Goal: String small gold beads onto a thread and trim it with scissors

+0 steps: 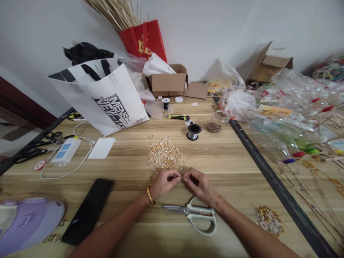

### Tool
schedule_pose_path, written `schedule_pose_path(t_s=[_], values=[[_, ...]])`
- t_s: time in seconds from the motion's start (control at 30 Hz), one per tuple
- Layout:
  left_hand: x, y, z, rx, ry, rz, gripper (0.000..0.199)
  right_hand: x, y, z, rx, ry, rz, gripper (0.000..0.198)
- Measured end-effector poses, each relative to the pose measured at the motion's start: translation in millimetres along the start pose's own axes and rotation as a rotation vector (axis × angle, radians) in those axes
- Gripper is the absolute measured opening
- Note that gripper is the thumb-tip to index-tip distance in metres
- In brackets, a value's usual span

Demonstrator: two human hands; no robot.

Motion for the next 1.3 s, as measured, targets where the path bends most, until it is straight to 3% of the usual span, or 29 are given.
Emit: schedule_pose_path(t_s=[0.4, 1.3], values=[[-5.7, 2.3, -3.8, -0.022, -0.059, 0.083, 0.013, -0.8, 2.2, -4.6, 0.188, 0.186, 0.009, 0.014], [-7.3, 1.4, -6.1, -0.033, -0.097, 0.077, 0.013, -2.9, 2.3, -0.7, 0.212, 0.235, 0.008, 0.010]])
Point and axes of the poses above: each hand's wrist, its own y-axis away from the middle knuckle, its own x-axis out of the back of the hand, z = x × y, the point moved 1 cm from there along -y, towards the middle knuckle, and after that the axes turned 8 degrees about -z, right-handed, at the moved point
